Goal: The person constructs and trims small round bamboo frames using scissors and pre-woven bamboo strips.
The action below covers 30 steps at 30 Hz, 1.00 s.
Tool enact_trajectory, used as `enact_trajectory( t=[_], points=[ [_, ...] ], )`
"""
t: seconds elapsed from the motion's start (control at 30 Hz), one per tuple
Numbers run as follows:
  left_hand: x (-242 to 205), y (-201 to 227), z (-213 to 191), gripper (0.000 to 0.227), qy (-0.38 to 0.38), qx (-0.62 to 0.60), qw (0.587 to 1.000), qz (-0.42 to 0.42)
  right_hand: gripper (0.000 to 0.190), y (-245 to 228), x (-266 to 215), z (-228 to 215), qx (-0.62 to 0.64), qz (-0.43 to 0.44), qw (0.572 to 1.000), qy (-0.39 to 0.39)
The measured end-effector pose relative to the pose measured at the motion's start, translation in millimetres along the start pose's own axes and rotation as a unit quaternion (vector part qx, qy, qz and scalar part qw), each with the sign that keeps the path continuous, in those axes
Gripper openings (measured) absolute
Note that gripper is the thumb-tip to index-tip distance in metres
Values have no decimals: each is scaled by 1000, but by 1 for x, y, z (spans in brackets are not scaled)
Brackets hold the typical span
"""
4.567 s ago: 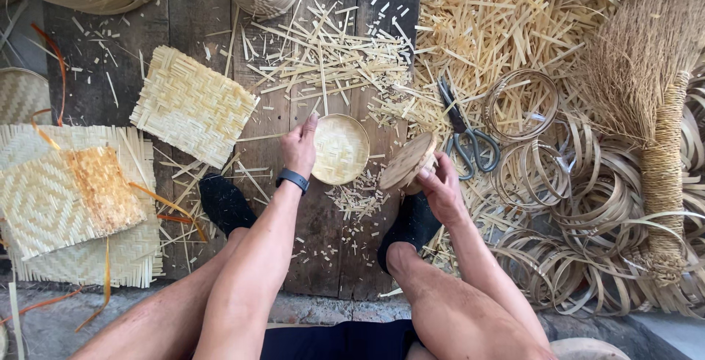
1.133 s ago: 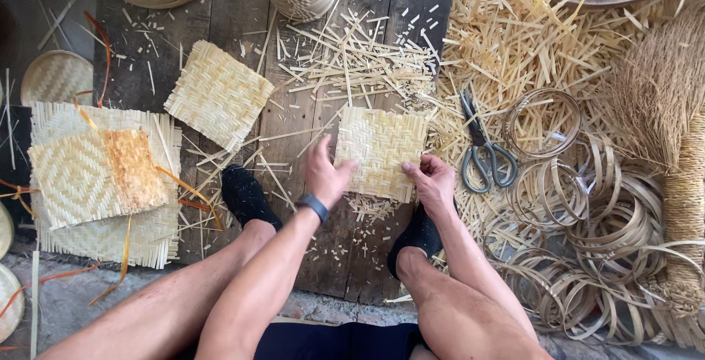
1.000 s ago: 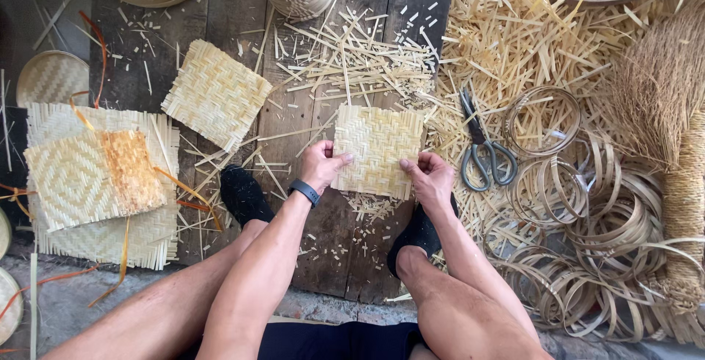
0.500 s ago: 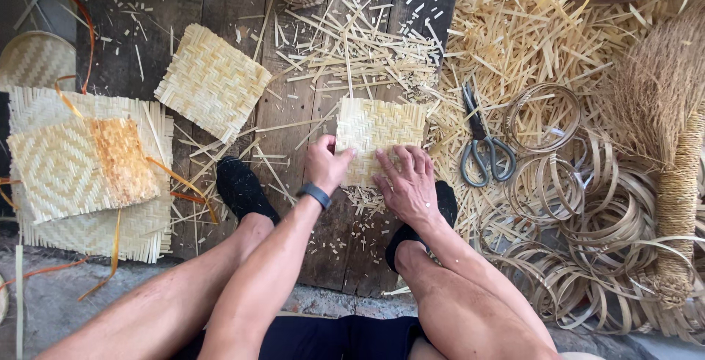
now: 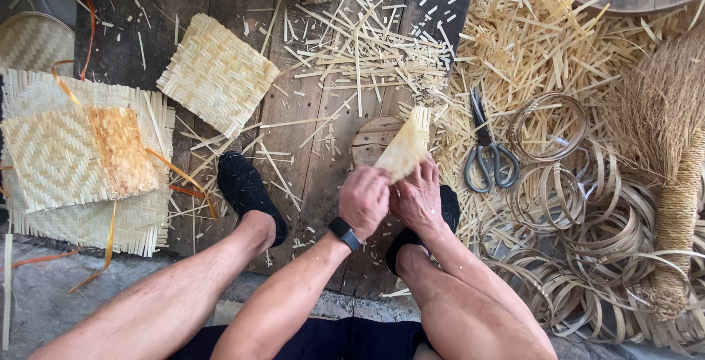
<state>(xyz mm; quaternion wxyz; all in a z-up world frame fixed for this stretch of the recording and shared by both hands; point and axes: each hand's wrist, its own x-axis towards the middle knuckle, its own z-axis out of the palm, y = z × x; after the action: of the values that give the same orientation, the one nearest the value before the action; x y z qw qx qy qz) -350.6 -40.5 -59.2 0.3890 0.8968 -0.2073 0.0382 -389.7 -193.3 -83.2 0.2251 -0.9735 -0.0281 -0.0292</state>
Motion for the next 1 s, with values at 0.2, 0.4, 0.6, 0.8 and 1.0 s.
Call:
enact_trajectory(
  t=[0.2, 0.4, 0.6, 0.8, 1.0],
  points=[
    [21, -79, 5, 19, -3, -174, 930, -324, 61, -15, 11, -18, -23, -13, 1000, -5],
    [20, -98, 16, 21, -17, -222, 892, -394, 59, -15, 13, -21, -23, -7, 1000, -10],
    [20, -107, 13, 31, -39, -158, 907, -388, 62, -14, 16, -29, 27, 3, 1000, 2],
    [21, -112, 8, 39, -26, -308, 856, -415, 41, 30, -22, -42, 163, 136, 958, 194],
    [35, -94, -5, 46, -61, -267, 855, -441, 30, 149, -110, -79, -26, 368, 878, 306]
  ],
)
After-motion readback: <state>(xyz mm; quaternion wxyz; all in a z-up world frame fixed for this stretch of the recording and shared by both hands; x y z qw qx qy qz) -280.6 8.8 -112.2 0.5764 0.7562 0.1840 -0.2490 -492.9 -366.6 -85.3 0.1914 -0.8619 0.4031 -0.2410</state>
